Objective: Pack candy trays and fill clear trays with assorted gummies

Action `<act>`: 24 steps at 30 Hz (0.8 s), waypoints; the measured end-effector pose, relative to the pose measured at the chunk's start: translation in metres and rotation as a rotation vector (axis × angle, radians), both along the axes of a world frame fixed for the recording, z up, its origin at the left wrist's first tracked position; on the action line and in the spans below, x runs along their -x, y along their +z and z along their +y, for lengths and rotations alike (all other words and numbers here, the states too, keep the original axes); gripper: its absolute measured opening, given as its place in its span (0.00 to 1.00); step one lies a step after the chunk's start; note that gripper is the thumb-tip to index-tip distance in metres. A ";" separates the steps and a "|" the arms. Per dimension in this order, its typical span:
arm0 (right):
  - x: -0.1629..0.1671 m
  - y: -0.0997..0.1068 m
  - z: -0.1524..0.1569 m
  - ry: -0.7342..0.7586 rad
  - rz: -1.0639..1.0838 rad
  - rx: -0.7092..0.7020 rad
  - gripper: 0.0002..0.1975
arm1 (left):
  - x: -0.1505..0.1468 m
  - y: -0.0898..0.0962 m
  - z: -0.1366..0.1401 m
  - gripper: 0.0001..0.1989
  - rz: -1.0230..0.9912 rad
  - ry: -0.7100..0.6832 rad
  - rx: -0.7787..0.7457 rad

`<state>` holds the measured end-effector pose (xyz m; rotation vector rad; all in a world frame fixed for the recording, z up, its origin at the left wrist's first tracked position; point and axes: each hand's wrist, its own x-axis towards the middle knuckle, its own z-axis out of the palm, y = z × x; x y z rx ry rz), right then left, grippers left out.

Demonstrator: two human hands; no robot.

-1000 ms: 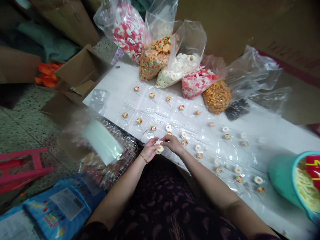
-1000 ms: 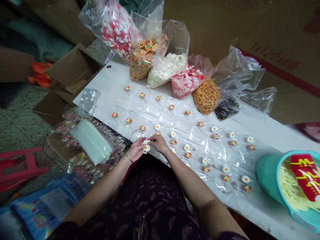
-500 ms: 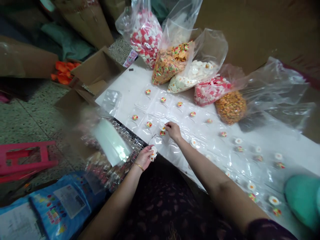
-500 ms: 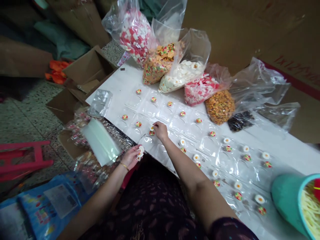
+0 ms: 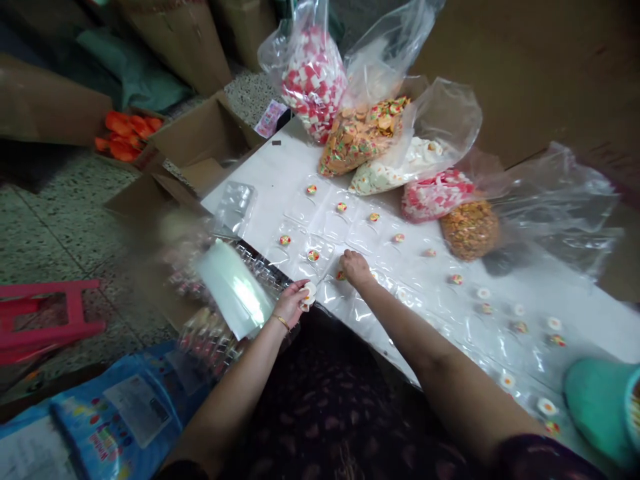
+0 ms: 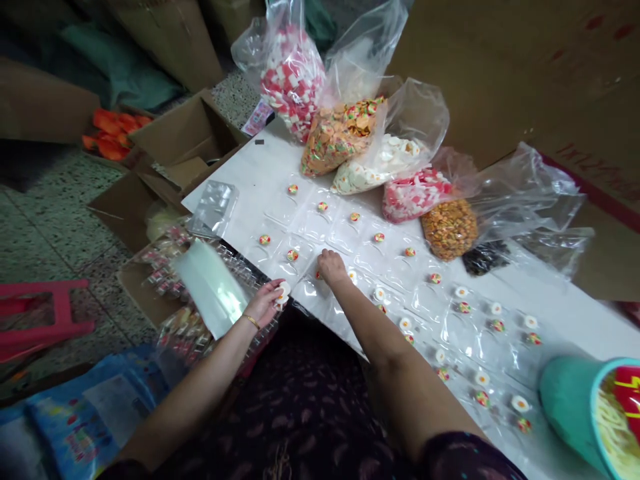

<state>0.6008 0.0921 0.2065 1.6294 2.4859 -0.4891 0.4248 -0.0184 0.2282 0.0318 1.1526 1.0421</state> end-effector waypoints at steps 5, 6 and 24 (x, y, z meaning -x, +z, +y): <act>0.002 0.022 -0.015 -0.097 0.245 0.086 0.11 | -0.009 -0.002 0.014 0.19 0.078 0.031 -0.012; 0.005 0.024 -0.021 -0.132 0.398 0.188 0.11 | -0.013 -0.002 0.015 0.20 0.093 0.042 -0.012; 0.052 -0.007 0.050 0.163 0.339 -0.010 0.11 | 0.004 0.010 -0.019 0.12 -0.003 0.256 0.150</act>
